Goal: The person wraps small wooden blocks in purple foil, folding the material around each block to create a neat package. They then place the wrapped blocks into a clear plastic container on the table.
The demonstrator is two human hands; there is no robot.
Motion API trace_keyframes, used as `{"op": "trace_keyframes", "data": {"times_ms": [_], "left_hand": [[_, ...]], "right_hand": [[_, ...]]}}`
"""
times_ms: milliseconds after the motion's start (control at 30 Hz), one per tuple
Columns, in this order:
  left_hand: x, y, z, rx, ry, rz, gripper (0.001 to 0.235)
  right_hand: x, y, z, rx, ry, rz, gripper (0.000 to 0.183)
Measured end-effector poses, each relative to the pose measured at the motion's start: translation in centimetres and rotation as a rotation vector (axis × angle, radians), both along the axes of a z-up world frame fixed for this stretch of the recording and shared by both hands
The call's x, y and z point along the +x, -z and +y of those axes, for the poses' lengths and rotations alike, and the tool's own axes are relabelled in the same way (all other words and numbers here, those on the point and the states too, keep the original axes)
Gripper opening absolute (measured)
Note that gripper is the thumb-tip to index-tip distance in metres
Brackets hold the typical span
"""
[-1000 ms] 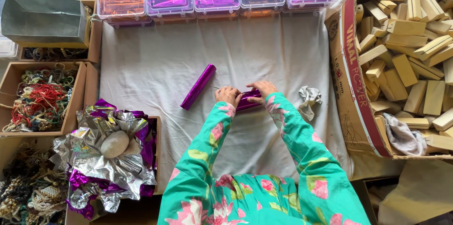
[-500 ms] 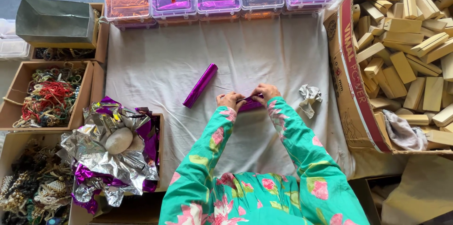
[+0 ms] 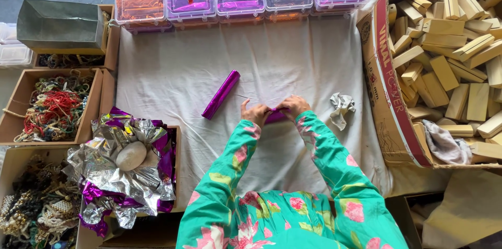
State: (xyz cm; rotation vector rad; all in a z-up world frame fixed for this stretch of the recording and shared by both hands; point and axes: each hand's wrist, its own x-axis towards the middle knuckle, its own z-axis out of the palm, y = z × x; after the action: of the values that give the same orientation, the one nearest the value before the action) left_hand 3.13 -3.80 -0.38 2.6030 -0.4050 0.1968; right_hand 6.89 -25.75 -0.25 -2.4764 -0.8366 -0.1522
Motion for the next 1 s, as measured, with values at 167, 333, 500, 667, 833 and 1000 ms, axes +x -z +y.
{"op": "trace_keyframes", "data": {"times_ms": [167,333,500,667,833,1000], "left_hand": [[-1.5,-0.3,0.4,0.114,0.081,-0.233,0.036],[-1.4,2.4,0.6,0.197,0.086,-0.362,0.059],[-1.0,3.6,0.9,0.159,0.064,-0.347,0.056],[-1.2,2.8,1.0,0.181,0.064,-0.357,0.054],[-1.2,1.5,3.4,0.152,0.051,-0.340,0.051],[-2.1,2.0,9.1,-0.038,-0.265,-0.166,0.011]], "right_hand": [[-0.7,0.2,0.3,0.130,0.048,-0.067,0.013],[-1.9,-1.9,1.4,0.140,0.178,-0.019,0.010],[-3.2,-7.9,2.4,0.050,0.095,-0.066,0.051],[-2.9,-3.4,1.2,-0.131,0.037,-0.218,0.063],[-2.8,-2.1,0.8,-0.151,0.054,-0.264,0.059],[-2.7,-2.9,0.9,-0.128,0.058,-0.185,0.059]]}}
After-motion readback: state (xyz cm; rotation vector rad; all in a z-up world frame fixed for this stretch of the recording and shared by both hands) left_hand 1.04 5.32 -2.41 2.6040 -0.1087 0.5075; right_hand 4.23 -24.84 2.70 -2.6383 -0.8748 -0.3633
